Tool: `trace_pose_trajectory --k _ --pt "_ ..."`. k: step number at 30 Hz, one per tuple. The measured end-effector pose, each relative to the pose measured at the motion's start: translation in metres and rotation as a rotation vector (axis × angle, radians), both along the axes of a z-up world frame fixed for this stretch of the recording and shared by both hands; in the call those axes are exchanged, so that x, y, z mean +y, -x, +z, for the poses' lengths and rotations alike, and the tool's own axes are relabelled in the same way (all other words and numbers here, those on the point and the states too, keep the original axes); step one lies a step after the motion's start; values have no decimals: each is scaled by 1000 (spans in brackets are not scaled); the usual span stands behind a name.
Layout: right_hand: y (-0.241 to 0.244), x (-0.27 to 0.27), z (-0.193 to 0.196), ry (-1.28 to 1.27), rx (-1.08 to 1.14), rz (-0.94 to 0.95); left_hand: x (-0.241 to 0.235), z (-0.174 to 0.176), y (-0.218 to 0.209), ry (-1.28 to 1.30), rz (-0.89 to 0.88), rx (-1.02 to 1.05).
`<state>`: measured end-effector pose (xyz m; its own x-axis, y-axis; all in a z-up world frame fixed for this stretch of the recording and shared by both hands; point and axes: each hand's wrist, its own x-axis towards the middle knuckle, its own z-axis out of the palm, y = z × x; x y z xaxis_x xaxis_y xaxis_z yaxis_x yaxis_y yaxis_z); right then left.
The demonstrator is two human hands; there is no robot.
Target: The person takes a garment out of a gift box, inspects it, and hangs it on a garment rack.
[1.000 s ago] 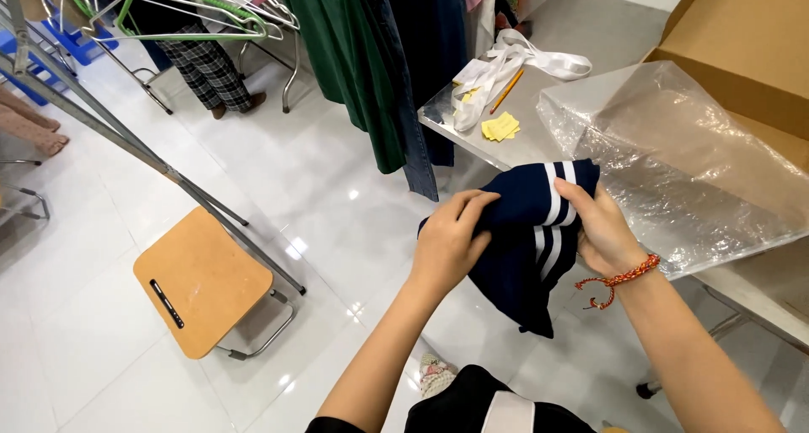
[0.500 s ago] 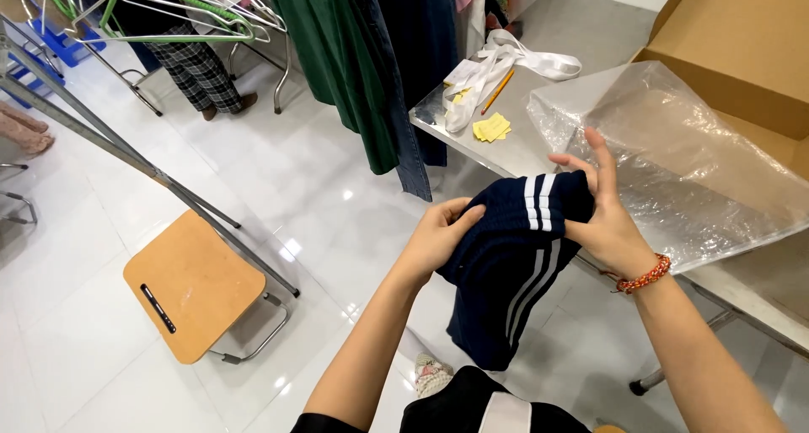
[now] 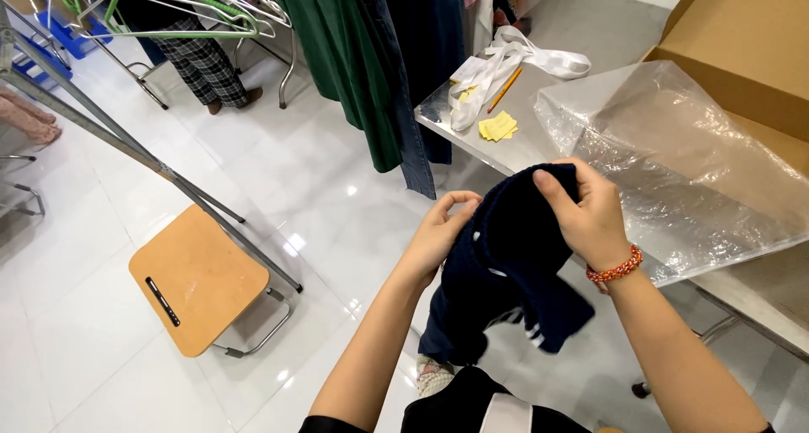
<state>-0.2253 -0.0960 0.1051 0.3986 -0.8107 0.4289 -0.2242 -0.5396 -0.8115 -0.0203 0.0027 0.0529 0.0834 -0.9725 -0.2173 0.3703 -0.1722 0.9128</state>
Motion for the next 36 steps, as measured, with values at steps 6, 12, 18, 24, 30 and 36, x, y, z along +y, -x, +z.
trace_pose_trajectory --k 6,12,18,24,30,36 --pt "-17 7 13 -196 -119 53 14 0 -17 65 160 -243" --pt "-43 5 13 -219 -151 130 33 3 2 229 185 -509" --pt "-82 -14 20 -334 -245 149 47 0 -28 328 176 -819" --pt "-124 -48 32 -391 -400 185 45 -23 -95 -149 169 -944" --pt "-168 -91 47 -301 -372 211 36 -9 -186 -126 565 -628" --pt "-218 -136 62 -243 -403 194 27 52 -251 -42 704 -393"
